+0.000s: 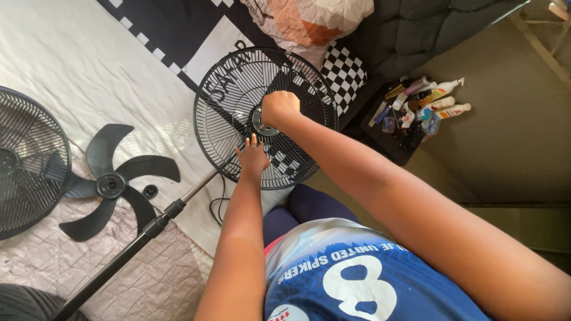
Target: The person assembles a standing fan by attaching the front grille, inserting and tightening the fan blade hub with a screwdriver, and securing the rear grille. The person handles the fan blade, front grille, rear grille, and screwdriver throughout the process.
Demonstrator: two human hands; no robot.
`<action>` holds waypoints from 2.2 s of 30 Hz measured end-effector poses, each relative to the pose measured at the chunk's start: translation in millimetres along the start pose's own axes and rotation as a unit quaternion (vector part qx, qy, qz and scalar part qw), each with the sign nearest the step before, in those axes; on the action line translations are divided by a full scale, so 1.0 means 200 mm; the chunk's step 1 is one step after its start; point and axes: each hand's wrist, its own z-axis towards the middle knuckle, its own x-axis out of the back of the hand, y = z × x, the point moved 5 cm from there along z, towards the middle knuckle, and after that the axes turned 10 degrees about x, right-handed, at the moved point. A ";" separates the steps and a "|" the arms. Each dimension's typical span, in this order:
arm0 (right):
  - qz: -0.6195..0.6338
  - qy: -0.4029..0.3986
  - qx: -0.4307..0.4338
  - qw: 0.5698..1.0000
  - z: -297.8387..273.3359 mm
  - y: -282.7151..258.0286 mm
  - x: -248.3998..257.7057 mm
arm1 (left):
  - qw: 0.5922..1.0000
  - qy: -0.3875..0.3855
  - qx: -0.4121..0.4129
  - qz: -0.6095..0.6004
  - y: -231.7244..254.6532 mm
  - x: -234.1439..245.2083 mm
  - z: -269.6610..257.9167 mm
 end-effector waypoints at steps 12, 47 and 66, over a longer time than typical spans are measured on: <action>-0.029 0.048 0.081 0.995 -0.04 0.17 0.03 | 0.998 0.053 -0.001 -0.019 0.01 0.05 -0.01; 0.234 0.161 0.074 0.956 -0.16 0.98 -0.10 | 0.993 0.117 0.003 -0.028 0.31 0.16 0.04; 0.242 0.086 -0.010 0.966 -0.12 0.98 -0.14 | 0.990 0.134 -0.006 -0.036 0.29 0.12 0.08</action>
